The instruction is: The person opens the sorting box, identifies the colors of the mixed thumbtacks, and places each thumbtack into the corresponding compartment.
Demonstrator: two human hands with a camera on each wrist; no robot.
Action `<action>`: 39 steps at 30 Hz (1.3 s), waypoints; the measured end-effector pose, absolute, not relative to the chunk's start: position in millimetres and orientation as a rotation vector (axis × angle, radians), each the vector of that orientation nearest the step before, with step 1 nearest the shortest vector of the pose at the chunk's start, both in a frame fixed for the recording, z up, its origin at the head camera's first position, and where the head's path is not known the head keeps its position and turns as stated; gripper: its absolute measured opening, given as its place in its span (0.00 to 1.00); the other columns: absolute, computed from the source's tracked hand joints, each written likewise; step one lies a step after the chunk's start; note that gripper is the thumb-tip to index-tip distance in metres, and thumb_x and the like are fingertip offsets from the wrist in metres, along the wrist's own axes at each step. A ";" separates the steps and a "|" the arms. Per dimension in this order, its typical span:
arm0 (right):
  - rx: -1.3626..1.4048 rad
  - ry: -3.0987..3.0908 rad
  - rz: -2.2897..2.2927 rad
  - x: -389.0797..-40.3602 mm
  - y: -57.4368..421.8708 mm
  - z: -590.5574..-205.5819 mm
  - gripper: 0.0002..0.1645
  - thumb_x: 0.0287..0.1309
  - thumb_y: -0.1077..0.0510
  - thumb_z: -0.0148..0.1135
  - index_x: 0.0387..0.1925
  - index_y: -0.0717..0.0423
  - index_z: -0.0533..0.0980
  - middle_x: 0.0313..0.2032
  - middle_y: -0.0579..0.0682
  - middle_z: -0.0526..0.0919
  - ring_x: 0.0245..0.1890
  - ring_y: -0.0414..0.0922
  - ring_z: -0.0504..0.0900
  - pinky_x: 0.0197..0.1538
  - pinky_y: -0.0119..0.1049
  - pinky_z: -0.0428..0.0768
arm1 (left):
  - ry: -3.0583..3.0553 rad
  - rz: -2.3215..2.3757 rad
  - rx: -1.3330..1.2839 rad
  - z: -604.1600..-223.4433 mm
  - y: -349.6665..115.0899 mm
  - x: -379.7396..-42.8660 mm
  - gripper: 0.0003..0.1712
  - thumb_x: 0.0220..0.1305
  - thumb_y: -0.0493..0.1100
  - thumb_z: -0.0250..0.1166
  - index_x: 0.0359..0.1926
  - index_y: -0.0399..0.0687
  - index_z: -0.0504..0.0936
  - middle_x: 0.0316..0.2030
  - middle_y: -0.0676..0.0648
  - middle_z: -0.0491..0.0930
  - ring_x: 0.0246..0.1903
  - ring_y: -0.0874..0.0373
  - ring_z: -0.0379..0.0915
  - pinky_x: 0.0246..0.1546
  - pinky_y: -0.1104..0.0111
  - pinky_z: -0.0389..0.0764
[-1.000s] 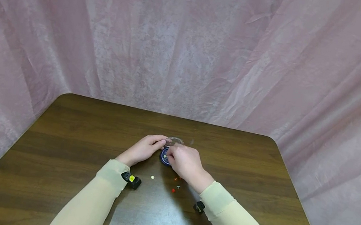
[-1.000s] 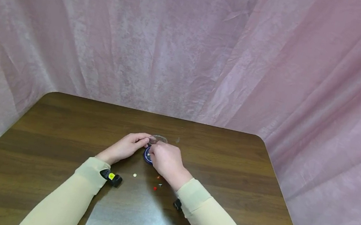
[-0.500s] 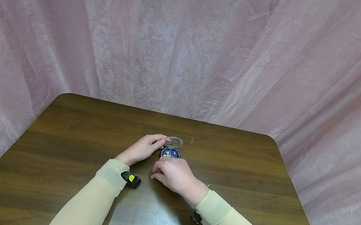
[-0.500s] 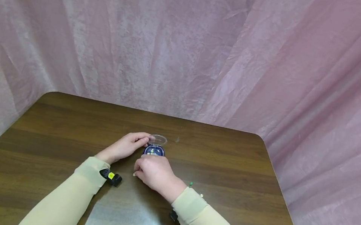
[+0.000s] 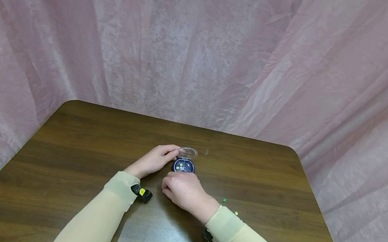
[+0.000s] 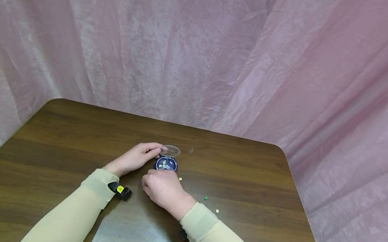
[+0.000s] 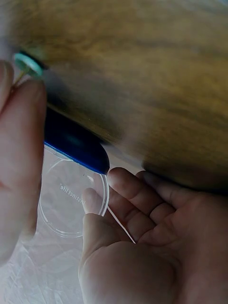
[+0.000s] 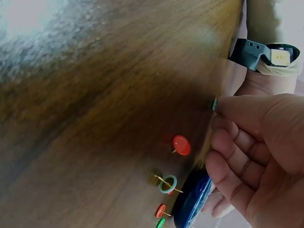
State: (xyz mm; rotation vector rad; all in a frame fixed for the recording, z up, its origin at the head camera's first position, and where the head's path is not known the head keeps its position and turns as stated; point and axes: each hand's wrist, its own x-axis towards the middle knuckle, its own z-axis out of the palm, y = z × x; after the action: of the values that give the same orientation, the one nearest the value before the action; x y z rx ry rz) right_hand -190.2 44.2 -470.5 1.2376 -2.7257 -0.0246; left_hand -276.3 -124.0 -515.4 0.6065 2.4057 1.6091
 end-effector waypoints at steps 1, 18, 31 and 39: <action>1.239 -2.725 -0.027 -190.0 44.4 -471.2 0.05 0.57 0.47 0.68 0.26 0.34 0.81 0.28 0.31 0.74 0.28 0.35 0.78 0.29 0.35 0.75 | 2.404 1.612 0.607 -515.7 -124.0 -276.4 0.17 0.77 0.53 0.52 0.60 0.62 0.81 0.55 0.57 0.80 0.52 0.59 0.76 0.56 0.59 0.72; 1.158 -2.733 -0.051 -188.7 48.4 -474.5 0.08 0.56 0.45 0.68 0.25 0.37 0.79 0.29 0.33 0.78 0.30 0.36 0.81 0.31 0.38 0.78 | 2.393 1.611 0.599 -518.7 -123.4 -276.8 0.18 0.78 0.52 0.52 0.60 0.60 0.81 0.54 0.59 0.80 0.51 0.60 0.76 0.55 0.62 0.73; 1.110 -2.776 0.355 -182.6 61.3 -452.4 0.03 0.58 0.50 0.66 0.28 0.37 0.82 0.26 0.26 0.76 0.26 0.27 0.74 0.30 0.28 0.74 | 2.389 1.606 0.618 -516.5 -122.9 -276.4 0.19 0.78 0.52 0.51 0.60 0.57 0.81 0.55 0.57 0.80 0.53 0.59 0.75 0.56 0.62 0.73; 0.944 -2.915 0.952 -183.9 73.9 -438.3 0.06 0.62 0.50 0.65 0.29 0.39 0.81 0.24 0.31 0.78 0.26 0.32 0.76 0.32 0.27 0.74 | 2.440 1.596 0.623 -518.5 -123.8 -276.8 0.18 0.77 0.52 0.52 0.58 0.58 0.82 0.52 0.58 0.81 0.52 0.59 0.75 0.56 0.61 0.72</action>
State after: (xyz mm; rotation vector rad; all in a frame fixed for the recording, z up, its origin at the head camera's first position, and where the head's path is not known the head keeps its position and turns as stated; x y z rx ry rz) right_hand -183.9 73.9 -438.3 0.9441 -2.9152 0.9523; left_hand -276.8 -123.8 -518.5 0.6231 2.4396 1.5959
